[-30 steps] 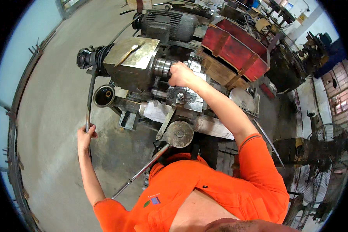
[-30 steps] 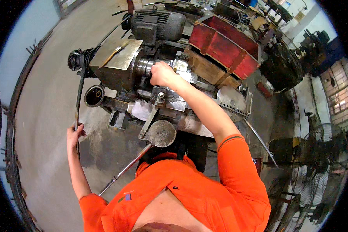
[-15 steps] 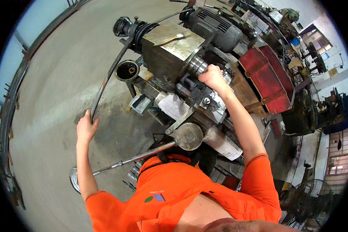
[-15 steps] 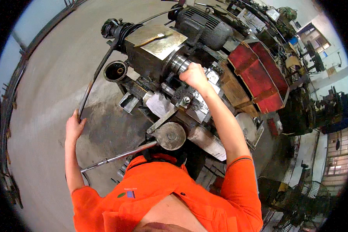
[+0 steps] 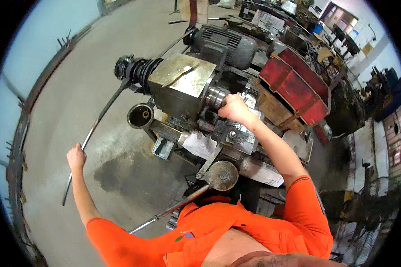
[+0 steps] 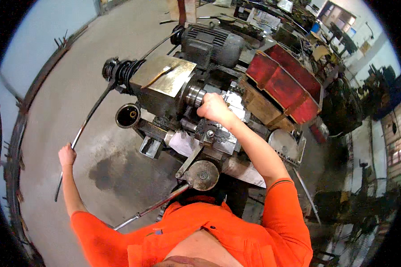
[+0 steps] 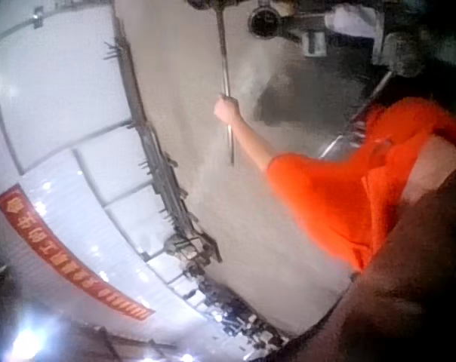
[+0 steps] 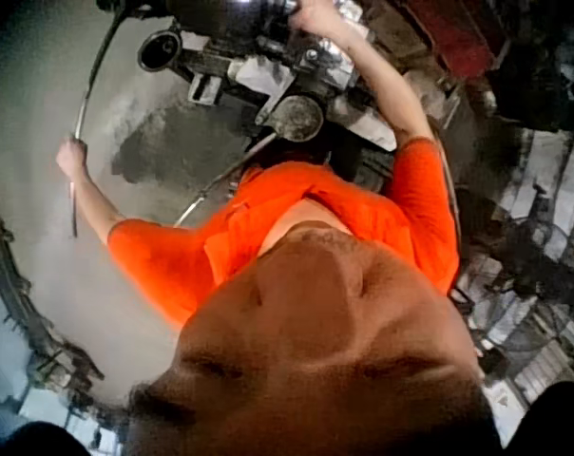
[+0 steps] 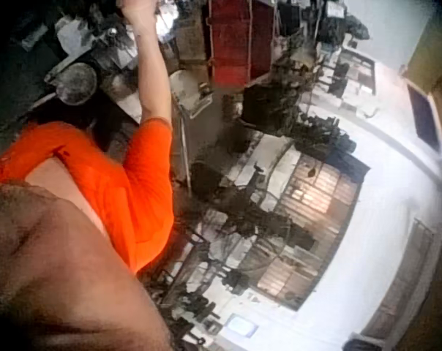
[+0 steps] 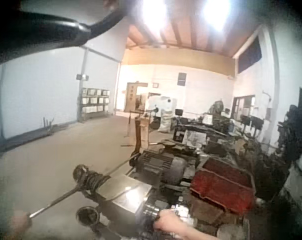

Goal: The person operates a metal lathe in a workshop, repeatedly inserting small metal parts into the machine and using a long metal rod to guide them. They also use a brush to clean the machine's surface and handle a pile of metal components.

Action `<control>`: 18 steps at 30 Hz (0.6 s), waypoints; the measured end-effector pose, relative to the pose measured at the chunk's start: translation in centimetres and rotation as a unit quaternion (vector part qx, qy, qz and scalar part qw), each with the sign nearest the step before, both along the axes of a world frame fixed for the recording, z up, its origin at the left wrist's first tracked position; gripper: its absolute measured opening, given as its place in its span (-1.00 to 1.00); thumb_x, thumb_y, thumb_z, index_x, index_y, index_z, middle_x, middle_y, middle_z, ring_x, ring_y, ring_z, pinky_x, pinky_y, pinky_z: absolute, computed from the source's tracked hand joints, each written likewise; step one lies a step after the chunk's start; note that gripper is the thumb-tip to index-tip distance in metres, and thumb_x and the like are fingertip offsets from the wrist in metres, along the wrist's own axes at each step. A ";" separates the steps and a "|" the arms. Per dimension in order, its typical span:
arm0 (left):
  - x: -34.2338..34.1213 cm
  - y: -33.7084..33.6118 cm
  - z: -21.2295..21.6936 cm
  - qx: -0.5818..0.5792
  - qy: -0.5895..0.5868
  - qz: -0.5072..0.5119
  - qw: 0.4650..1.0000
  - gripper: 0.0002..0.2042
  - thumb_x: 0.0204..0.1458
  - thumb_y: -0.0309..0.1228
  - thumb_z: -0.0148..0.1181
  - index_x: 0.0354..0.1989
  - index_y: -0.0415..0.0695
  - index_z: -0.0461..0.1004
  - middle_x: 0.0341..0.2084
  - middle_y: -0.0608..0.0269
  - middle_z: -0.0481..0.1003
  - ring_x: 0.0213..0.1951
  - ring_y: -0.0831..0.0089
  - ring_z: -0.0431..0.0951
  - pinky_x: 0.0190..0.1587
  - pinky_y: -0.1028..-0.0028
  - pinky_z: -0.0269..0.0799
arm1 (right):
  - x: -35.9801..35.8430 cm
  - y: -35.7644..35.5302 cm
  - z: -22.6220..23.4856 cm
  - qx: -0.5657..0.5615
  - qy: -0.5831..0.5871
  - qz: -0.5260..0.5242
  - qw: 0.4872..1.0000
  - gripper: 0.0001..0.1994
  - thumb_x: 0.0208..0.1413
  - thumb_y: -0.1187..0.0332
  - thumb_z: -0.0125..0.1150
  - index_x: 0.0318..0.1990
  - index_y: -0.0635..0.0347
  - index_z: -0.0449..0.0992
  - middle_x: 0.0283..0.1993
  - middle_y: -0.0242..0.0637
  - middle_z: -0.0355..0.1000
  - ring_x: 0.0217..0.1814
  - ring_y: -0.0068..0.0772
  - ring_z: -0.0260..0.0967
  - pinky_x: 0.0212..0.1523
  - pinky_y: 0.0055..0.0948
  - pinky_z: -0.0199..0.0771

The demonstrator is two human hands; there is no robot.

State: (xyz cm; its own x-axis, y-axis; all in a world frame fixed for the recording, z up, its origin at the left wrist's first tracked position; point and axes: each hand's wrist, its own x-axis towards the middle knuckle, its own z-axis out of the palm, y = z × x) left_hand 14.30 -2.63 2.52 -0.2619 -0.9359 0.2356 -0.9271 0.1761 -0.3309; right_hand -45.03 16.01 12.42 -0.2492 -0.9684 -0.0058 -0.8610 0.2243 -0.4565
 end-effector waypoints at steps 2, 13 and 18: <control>-1.8 -0.2 0.4 0.038 0.120 0.067 0.990 -0.83 -0.18 -0.46 0.08 -0.36 -0.15 0.49 -0.46 -0.01 0.50 -0.36 0.04 0.51 -0.29 0.18 0.43 | -0.4 1.4 -0.1 -0.068 0.101 0.052 0.991 -0.74 -0.48 0.37 0.14 -0.52 0.30 0.54 -0.35 0.00 0.45 -0.22 -0.02 0.39 -0.18 -0.29 0.40; -26.3 8.9 -18.4 0.292 0.215 -0.149 0.920 -0.55 -0.15 -0.15 0.21 -0.17 -0.24 0.39 -0.40 -0.06 0.51 -0.28 0.02 0.52 -0.23 0.25 0.42 | -7.3 23.4 1.3 -0.196 0.069 -0.073 0.975 -0.66 -0.39 0.41 0.17 -0.31 0.25 0.50 -0.09 -0.07 0.38 -0.05 -0.03 0.32 -0.04 -0.28 0.35; -26.0 4.2 -14.7 0.233 -0.061 -0.291 0.926 -0.73 -0.13 -0.23 0.15 -0.21 0.04 0.41 -0.35 0.13 0.51 -0.29 0.13 0.52 -0.28 0.16 0.41 | -11.6 35.8 -1.5 -0.066 0.031 -0.296 0.952 -0.68 -0.37 0.42 0.15 -0.33 0.30 0.52 -0.24 -0.06 0.44 -0.18 -0.04 0.40 -0.15 -0.34 0.39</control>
